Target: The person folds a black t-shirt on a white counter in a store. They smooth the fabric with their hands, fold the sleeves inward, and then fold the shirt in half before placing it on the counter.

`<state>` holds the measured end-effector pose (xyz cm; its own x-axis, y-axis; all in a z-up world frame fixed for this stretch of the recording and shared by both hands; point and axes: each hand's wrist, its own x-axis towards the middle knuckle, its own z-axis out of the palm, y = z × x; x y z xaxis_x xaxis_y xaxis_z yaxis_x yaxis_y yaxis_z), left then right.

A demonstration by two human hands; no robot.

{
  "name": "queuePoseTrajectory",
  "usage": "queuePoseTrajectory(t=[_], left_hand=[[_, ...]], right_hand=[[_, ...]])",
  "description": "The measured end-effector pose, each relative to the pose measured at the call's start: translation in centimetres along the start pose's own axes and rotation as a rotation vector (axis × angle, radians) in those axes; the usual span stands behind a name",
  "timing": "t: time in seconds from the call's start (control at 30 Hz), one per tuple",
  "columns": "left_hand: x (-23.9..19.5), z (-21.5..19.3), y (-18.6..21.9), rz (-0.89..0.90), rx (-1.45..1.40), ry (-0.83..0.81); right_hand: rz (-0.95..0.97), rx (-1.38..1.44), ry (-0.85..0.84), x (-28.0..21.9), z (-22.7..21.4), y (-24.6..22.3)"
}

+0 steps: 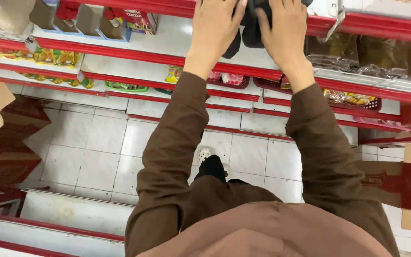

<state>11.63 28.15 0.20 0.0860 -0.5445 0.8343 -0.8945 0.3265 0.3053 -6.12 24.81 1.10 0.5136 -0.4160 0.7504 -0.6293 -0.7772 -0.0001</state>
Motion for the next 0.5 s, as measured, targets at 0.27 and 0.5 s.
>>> queuePoseTrajectory(t=[0.27,0.5], left_hand=[[-1.5,0.3,-3.9,-0.154,-0.168,-0.072],[-7.7,-2.4,-3.0,-0.181,-0.073,-0.198]], right_hand=[[0.131,0.073,0.035,-3.2,1.7,-2.0],[0.589,0.174,-0.157,-11.7,7.0,-6.4]])
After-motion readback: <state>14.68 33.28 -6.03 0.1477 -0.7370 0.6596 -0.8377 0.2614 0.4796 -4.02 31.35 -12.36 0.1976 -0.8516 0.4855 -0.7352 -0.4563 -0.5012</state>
